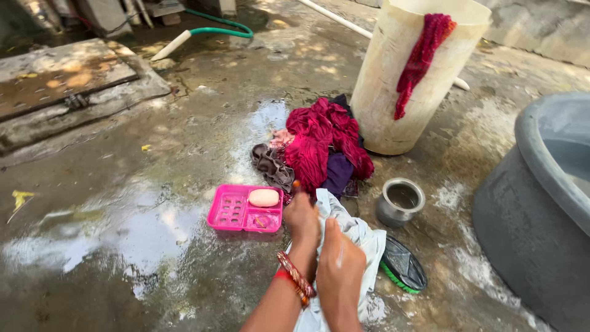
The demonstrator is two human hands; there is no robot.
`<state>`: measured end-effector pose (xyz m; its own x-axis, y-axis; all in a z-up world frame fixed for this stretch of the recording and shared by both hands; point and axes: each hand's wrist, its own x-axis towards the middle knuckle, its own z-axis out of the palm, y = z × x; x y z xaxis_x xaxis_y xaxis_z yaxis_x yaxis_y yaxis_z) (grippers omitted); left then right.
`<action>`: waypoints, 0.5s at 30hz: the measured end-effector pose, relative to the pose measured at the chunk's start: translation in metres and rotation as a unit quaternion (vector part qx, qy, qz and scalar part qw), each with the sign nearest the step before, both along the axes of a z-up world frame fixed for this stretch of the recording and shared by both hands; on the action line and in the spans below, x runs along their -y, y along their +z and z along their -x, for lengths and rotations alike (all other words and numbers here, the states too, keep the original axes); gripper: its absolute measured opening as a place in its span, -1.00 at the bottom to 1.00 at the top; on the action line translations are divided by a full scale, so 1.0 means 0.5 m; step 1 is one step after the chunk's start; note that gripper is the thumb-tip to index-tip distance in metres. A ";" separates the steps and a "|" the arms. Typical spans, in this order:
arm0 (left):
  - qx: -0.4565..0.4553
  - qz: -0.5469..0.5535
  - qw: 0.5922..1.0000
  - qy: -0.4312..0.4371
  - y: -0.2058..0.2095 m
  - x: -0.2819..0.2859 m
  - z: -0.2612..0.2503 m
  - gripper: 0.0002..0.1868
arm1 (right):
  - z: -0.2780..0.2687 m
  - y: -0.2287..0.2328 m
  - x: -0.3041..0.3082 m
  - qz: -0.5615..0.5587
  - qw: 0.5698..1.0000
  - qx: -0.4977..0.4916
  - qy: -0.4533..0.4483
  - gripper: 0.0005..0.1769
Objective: The person washes clothes by hand, using soap and a brush to scrub a grey garment on a concrete floor before rinsing it with water from a metal container.
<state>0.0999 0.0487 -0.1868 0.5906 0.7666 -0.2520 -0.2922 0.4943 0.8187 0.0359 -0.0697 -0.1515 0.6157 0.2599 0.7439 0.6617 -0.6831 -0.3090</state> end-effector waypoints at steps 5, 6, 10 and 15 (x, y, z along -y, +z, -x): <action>-0.095 -0.044 0.989 -0.100 0.051 0.168 0.068 -0.43 | -0.134 0.094 0.022 -0.158 0.963 -0.212 -0.042 -0.47; -0.111 -0.053 0.984 -0.129 0.057 0.186 0.058 -0.37 | -0.125 0.115 0.037 -0.274 0.913 -0.298 -0.055 -0.28; -0.012 -0.124 0.991 -0.038 0.021 0.029 -0.006 -0.50 | -0.003 0.088 -0.002 -0.279 0.928 -0.216 0.115 -0.31; -0.203 -0.225 0.948 -0.096 0.009 0.192 0.028 -0.39 | -0.143 0.105 0.024 -0.283 0.898 -0.326 -0.084 -0.20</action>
<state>0.0859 -0.0472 -0.1824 0.6545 0.7386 -0.1617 0.1518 0.0811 0.9851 0.1075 -0.0817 -0.0988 0.9638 -0.1828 0.1940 0.1158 -0.3683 -0.9224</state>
